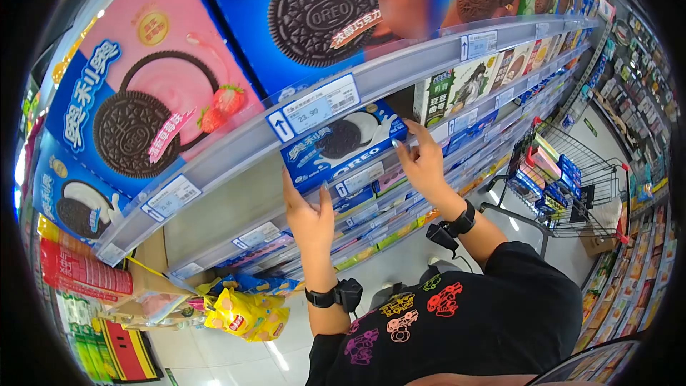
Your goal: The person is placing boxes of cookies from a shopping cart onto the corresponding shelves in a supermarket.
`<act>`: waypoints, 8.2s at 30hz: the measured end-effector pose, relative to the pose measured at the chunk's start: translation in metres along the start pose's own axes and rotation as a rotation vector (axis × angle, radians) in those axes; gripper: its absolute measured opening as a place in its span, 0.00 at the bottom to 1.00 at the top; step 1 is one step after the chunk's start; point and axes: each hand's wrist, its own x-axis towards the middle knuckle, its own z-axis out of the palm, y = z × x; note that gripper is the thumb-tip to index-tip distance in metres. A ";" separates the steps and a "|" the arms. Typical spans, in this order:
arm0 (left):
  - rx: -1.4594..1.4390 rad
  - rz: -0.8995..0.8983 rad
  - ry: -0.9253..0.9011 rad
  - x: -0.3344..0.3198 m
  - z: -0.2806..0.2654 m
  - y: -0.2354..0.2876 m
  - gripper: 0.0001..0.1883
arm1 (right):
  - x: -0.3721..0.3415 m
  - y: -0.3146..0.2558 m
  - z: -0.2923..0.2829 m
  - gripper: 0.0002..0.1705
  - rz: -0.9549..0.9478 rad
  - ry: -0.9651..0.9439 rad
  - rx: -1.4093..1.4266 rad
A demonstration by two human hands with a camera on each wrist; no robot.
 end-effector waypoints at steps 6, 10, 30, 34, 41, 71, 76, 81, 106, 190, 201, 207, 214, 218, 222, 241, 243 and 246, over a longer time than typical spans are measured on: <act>-0.181 0.017 0.162 -0.010 0.018 -0.005 0.35 | -0.007 0.003 -0.008 0.31 -0.057 -0.081 0.097; -0.263 0.360 0.497 -0.028 0.056 -0.018 0.32 | -0.021 0.024 -0.025 0.35 -0.385 -0.020 0.157; -0.451 0.194 -1.117 -0.265 0.540 0.130 0.08 | -0.176 0.288 -0.486 0.09 0.536 0.474 -0.414; -0.501 0.013 -1.282 -0.316 0.620 0.102 0.10 | -0.211 0.313 -0.534 0.09 0.670 0.621 -0.451; -0.370 -0.231 -1.178 -0.327 0.731 0.083 0.12 | -0.209 0.395 -0.581 0.10 0.772 0.776 -0.248; 0.090 -0.977 -1.281 -0.287 0.982 -0.068 0.32 | -0.104 0.697 -0.637 0.35 1.525 0.300 0.388; 0.323 -0.517 -1.040 -0.283 0.948 0.001 0.31 | -0.089 0.684 -0.637 0.33 1.303 0.150 0.171; -0.261 -0.545 -0.724 -0.289 0.921 -0.004 0.27 | -0.063 0.638 -0.662 0.32 0.945 0.218 -0.044; 0.287 1.033 -0.161 -0.307 0.609 0.346 0.23 | -0.028 0.403 -0.605 0.35 0.870 -0.072 1.578; -0.791 -0.522 -0.303 -0.517 0.242 0.201 0.32 | -0.250 0.033 -0.495 0.49 -0.686 -0.368 0.577; -0.670 -0.632 -0.289 -0.476 0.297 0.194 0.27 | -0.191 0.085 -0.491 0.48 -0.652 -0.463 0.546; -0.529 -0.789 -0.215 -0.431 0.359 0.172 0.26 | -0.120 0.146 -0.501 0.47 -0.550 -0.559 0.529; -0.504 -0.885 -0.151 -0.351 0.454 0.160 0.24 | -0.028 0.229 -0.535 0.47 -0.268 -0.570 0.418; -0.485 -0.797 -0.039 -0.321 0.492 0.173 0.22 | 0.005 0.291 -0.530 0.42 0.007 -0.510 0.734; -0.423 -0.702 0.005 -0.299 0.515 0.169 0.20 | 0.023 0.338 -0.517 0.35 0.281 -0.320 0.945; -0.340 -0.439 -0.019 -0.165 0.575 0.145 0.36 | 0.098 0.416 -0.433 0.25 0.919 -0.237 1.280; -0.333 -0.420 -0.031 -0.153 0.575 0.130 0.41 | 0.105 0.413 -0.424 0.25 0.941 -0.243 1.238; -0.327 -0.428 -0.025 -0.138 0.578 0.121 0.42 | 0.115 0.420 -0.412 0.23 0.938 -0.232 1.221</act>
